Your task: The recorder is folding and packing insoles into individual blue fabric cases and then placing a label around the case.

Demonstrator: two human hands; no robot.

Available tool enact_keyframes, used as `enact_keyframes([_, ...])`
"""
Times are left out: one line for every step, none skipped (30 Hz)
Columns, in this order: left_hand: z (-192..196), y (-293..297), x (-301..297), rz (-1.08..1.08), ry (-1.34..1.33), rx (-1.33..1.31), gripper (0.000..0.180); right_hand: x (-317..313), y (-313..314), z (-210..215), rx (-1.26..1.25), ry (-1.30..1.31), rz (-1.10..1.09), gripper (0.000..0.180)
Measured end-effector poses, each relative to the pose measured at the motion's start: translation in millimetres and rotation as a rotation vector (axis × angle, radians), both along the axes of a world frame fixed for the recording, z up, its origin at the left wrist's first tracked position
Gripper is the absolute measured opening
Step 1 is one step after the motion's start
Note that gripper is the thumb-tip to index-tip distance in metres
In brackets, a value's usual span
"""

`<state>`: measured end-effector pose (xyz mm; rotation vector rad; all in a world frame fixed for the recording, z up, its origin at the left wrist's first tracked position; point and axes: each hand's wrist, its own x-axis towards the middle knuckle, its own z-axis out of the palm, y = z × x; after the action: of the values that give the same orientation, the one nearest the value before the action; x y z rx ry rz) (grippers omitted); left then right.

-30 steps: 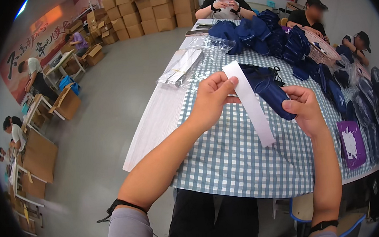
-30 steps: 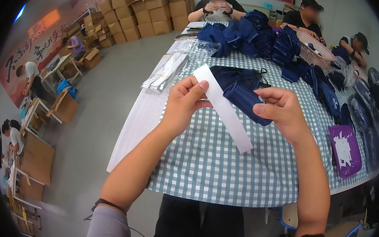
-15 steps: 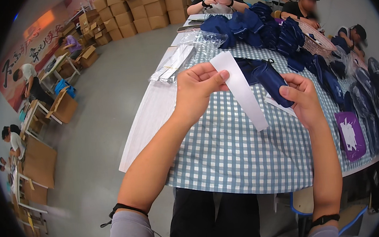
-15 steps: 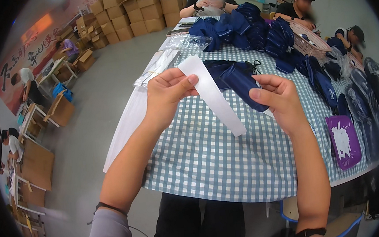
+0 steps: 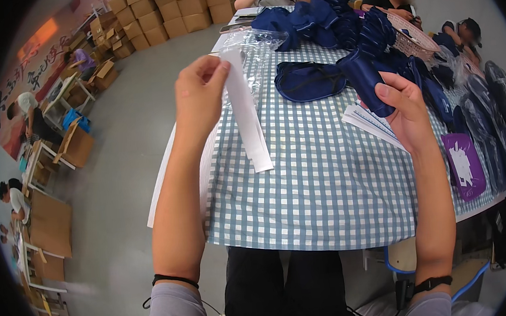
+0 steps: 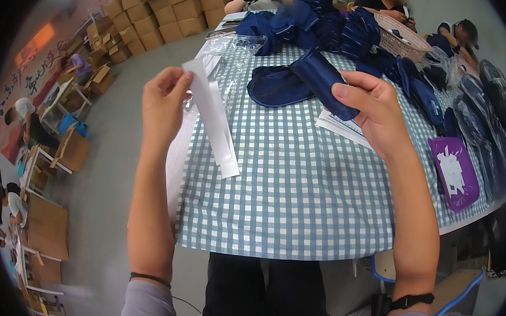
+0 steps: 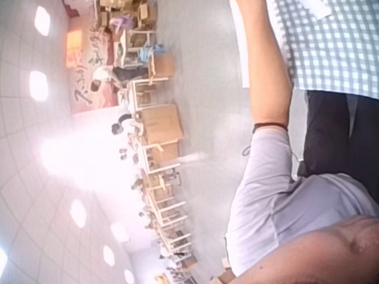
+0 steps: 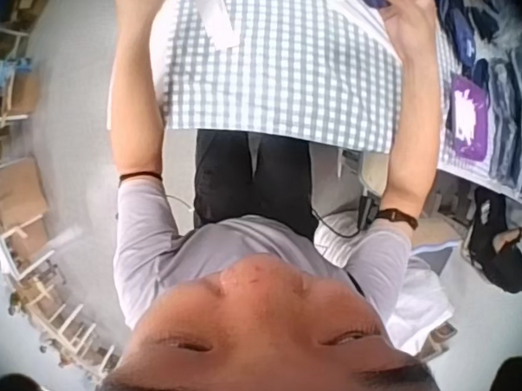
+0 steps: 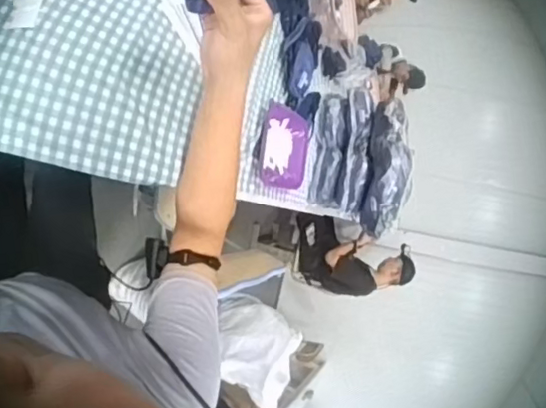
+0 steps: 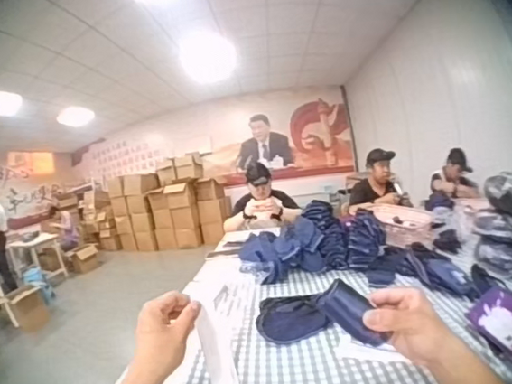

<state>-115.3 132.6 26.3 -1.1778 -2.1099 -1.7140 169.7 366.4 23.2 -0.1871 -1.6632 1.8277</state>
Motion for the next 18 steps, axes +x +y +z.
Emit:
enact_keyframes([2,0,1,-0.006,-0.002,-0.001,0.025,1,0,0,-0.001,-0.002,-0.006,0.046])
enact_keyframes([4,1,1,0.0,0.01,0.087,0.025,1,0,0,0.002,-0.003,-0.007,0.046])
enact_keyframes([4,1,0,0.006,0.021,0.175,0.025,2,0,0,0.005,-0.004,-0.008,0.046])
enact_keyframes([8,-3,-2,0.006,0.037,0.181,0.025,2,-1,0,0.003,-0.004,-0.007,0.046])
enact_keyframes([10,-4,-1,0.006,0.037,0.18,0.025,1,-1,1,0.008,-0.008,-0.007,0.046])
enact_keyframes([13,-5,1,-0.076,-0.069,0.258,0.028,1,-2,1,0.012,-0.013,-0.006,0.046])
enact_keyframes([16,-5,4,-0.159,-0.175,0.337,0.032,1,-2,0,0.012,-0.013,-0.007,0.046])
enact_keyframes([16,-3,8,-0.159,-0.176,0.337,0.032,1,-2,0,-0.005,-0.015,0.019,0.046])
enact_keyframes([15,0,14,-0.269,-0.335,0.392,0.034,1,-3,-1,-0.022,-0.016,0.046,0.047])
enact_keyframes([15,1,22,-0.375,-0.49,0.445,0.038,1,-6,0,-0.023,-0.013,0.049,0.047])
enact_keyframes([14,4,31,-0.376,-0.488,0.445,0.038,1,-11,0,-0.029,-0.029,0.066,0.047])
enact_keyframes([12,8,43,-0.396,-0.483,0.427,0.039,1,-16,1,-0.035,-0.045,0.083,0.048])
enact_keyframes([7,12,52,-0.417,-0.48,0.407,0.04,1,-19,0,-0.037,-0.045,0.082,0.048])
enact_keyframes([3,13,58,-0.494,-0.481,0.388,0.042,1,-22,0,-0.039,-0.062,0.128,0.049])
enact_keyframes([-2,14,64,-0.537,-0.492,0.368,0.043,0,-26,0,-0.042,-0.08,0.174,0.05])
enact_keyframes([-2,15,70,-0.54,-0.507,0.379,0.041,0,-32,3,-0.047,-0.084,0.184,0.052])
enact_keyframes([-1,16,76,-0.543,-0.523,0.391,0.038,-1,-36,3,-0.047,-0.082,0.184,0.052])
enact_keyframes([-2,19,81,-0.544,-0.521,0.39,0.038,-1,-38,3,-0.052,-0.098,0.202,0.051])
